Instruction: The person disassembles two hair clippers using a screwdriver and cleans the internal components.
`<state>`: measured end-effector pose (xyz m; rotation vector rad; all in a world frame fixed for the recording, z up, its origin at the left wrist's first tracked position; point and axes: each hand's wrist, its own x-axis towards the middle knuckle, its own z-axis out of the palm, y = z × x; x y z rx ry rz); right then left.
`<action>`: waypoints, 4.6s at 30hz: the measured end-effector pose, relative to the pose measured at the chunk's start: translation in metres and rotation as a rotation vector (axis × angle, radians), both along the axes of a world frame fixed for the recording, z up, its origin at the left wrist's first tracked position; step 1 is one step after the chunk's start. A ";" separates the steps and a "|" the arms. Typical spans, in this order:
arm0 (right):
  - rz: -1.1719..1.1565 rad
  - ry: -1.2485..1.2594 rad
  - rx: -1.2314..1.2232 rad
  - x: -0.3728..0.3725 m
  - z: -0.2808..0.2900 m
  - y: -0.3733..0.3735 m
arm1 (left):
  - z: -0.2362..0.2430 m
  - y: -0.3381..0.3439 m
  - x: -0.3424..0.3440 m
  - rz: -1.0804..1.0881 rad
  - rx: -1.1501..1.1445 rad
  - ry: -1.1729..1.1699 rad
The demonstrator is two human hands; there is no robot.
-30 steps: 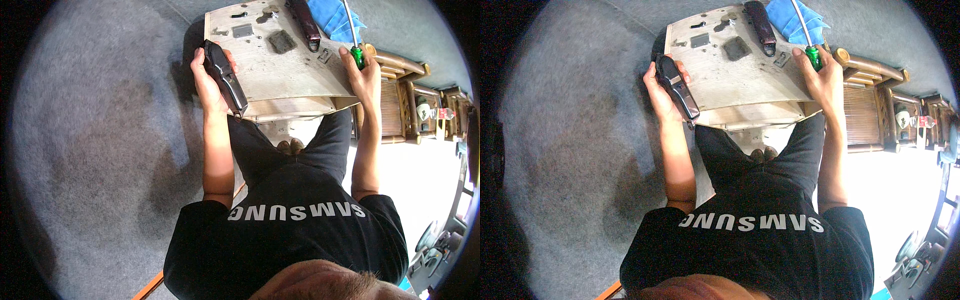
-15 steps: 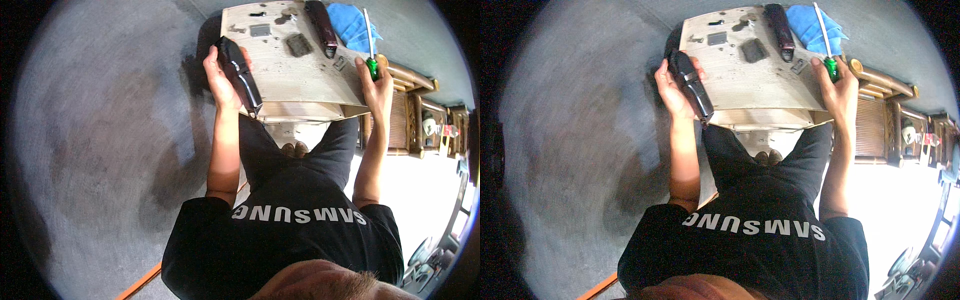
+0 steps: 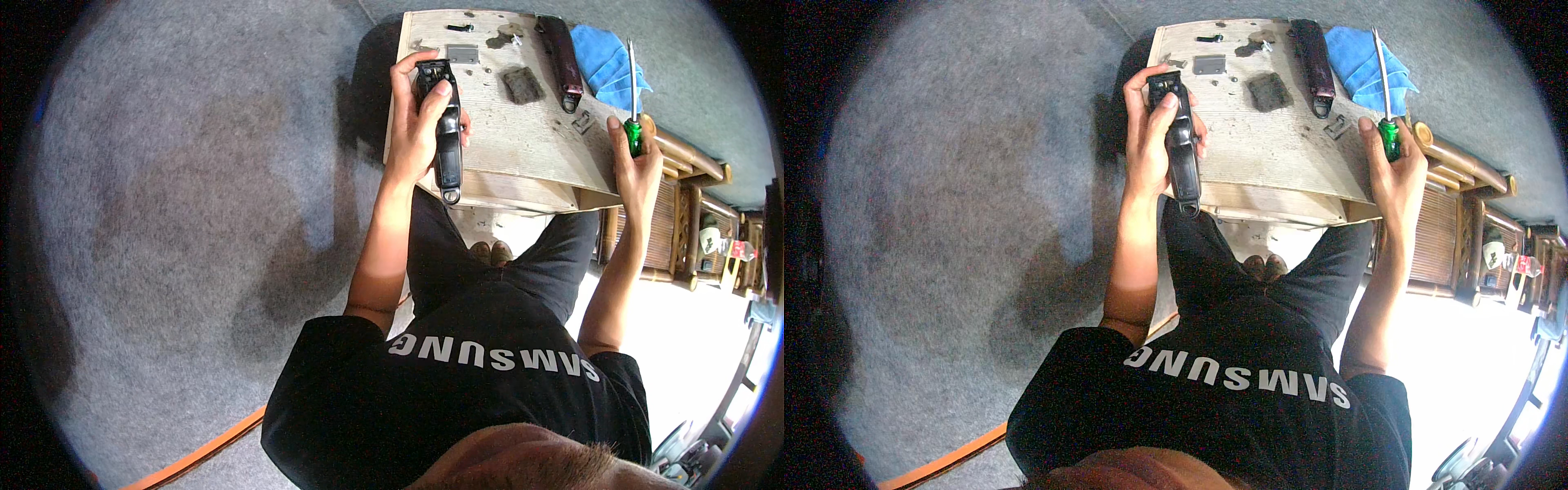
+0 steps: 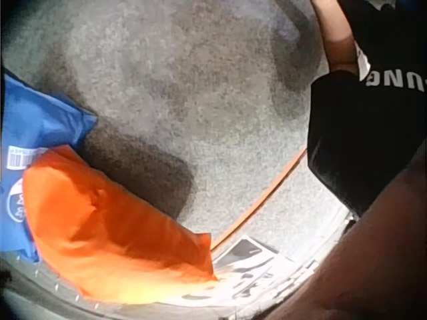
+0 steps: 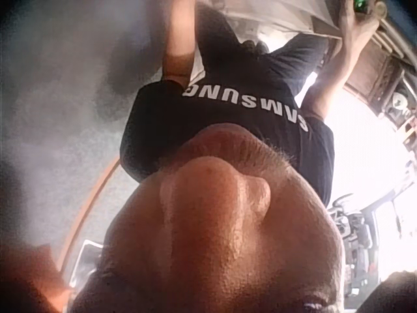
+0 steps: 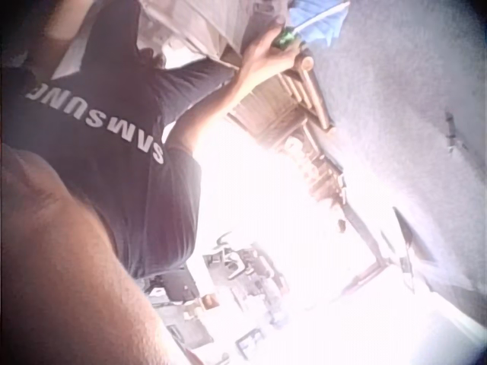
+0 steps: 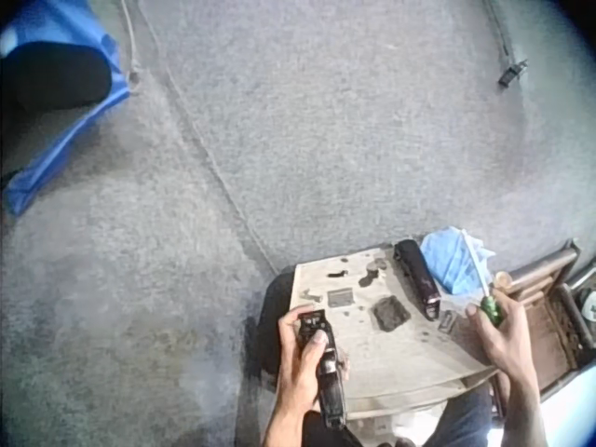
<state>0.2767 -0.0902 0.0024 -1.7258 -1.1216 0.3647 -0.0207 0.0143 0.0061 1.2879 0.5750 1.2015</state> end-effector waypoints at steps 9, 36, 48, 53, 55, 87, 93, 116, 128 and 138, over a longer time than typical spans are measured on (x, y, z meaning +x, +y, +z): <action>-0.018 -0.026 -0.026 -0.001 0.001 0.000 | -0.001 -0.003 0.002 -0.091 0.029 0.001; 0.286 -0.596 0.056 -0.026 0.002 0.003 | 0.004 -0.005 0.006 -0.053 -0.038 0.080; 0.238 -0.518 -0.079 -0.036 0.009 0.008 | 0.000 -0.003 0.001 -0.078 -0.040 0.105; 0.201 -0.526 -0.001 -0.036 0.010 0.007 | 0.000 -0.001 -0.001 -0.111 -0.089 0.081; 0.220 -0.496 0.025 -0.035 0.008 0.008 | -0.001 -0.002 0.001 -0.106 -0.091 0.061; 0.416 0.532 0.113 -0.087 0.007 0.035 | 0.011 -0.016 0.024 -0.228 -0.041 0.299; 0.426 0.580 0.119 -0.083 0.005 0.033 | 0.009 -0.015 0.028 -0.235 -0.029 0.316; 0.495 0.583 0.188 -0.081 0.001 0.030 | 0.004 -0.023 0.034 -0.248 0.023 0.304; 0.474 0.534 0.203 -0.084 0.008 0.025 | 0.004 -0.024 0.034 -0.220 0.036 0.295; 0.476 0.459 0.137 -0.086 0.006 0.029 | 0.006 -0.023 0.033 -0.221 0.035 0.312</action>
